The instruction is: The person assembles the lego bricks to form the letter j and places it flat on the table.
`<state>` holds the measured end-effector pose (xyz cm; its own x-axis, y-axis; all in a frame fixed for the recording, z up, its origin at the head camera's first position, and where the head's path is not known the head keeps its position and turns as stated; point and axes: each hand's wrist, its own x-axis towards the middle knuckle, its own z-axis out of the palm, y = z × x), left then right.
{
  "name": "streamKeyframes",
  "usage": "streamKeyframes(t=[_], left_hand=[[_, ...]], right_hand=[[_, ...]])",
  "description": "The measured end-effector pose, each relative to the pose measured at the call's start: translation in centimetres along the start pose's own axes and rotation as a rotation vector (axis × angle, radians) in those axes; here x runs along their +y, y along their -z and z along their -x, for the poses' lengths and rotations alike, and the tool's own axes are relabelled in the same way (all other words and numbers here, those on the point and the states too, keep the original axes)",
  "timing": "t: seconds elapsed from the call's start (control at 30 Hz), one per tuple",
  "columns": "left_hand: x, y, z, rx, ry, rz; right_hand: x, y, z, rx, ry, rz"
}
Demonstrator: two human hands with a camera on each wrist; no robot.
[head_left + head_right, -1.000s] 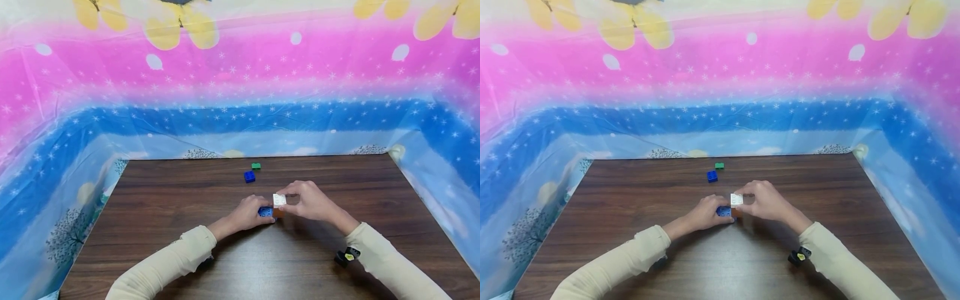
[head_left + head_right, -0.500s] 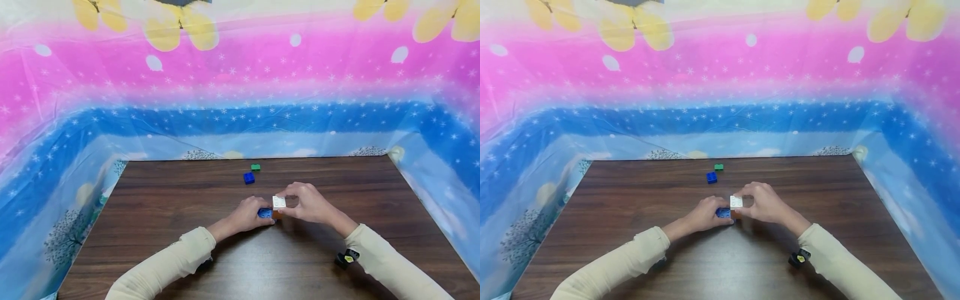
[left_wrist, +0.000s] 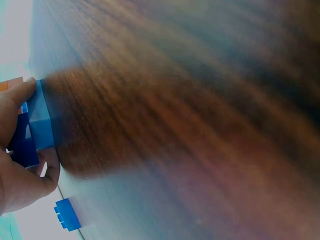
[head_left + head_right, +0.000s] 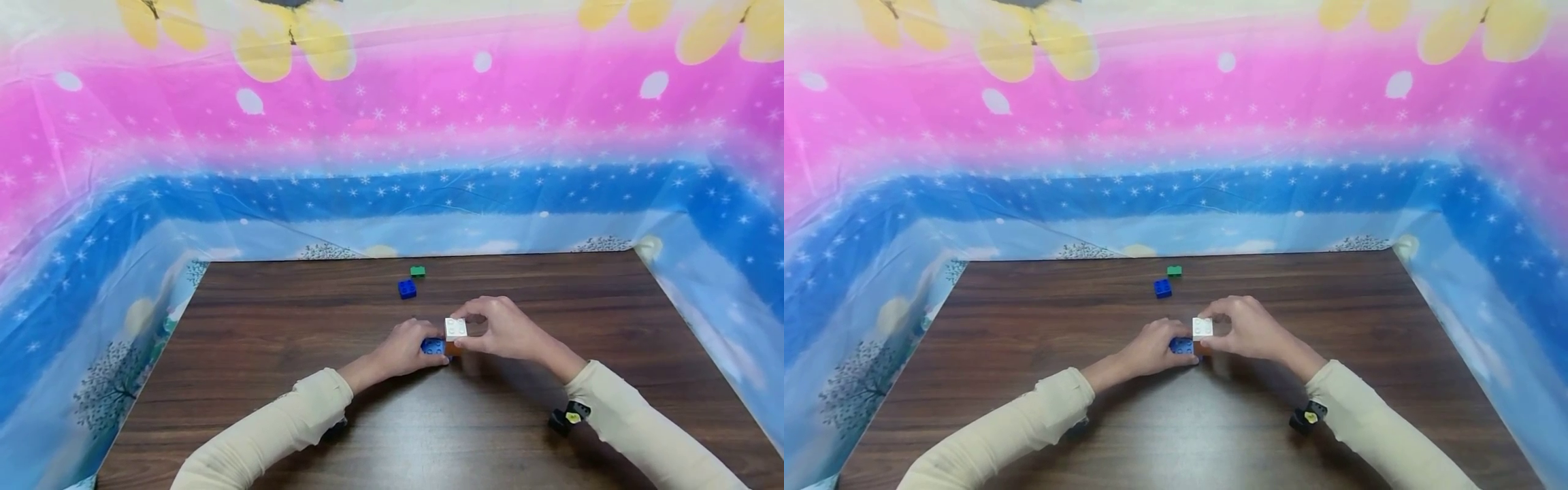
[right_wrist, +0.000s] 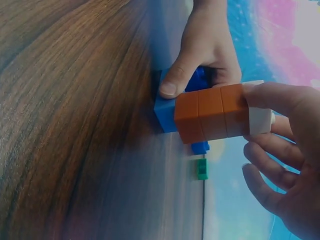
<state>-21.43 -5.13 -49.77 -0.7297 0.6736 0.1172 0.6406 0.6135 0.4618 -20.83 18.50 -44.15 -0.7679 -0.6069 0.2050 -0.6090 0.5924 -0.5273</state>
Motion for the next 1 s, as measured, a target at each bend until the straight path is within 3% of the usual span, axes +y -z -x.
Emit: streamKeyframes(t=[0.23, 0.43, 0.63, 1.0], left_hand=[[0.1, 0.0, 0.1, -0.018, 0.019, 0.000], [0.1, 0.0, 0.1, -0.015, 0.021, 0.002], [0.0, 0.1, 0.1, -0.007, 0.016, -0.006], [0.2, 0.2, 0.2, -0.004, 0.017, 0.001]], right_hand=[[0.4, 0.7, 0.2, -0.034, 0.021, -0.059], [1.0, 1.8, -0.1, 0.019, 0.067, -0.072], [1.9, 2.8, -1.3, 0.066, 0.061, -0.088], [4.1, 2.7, -4.4, 0.060, -0.002, -0.055]])
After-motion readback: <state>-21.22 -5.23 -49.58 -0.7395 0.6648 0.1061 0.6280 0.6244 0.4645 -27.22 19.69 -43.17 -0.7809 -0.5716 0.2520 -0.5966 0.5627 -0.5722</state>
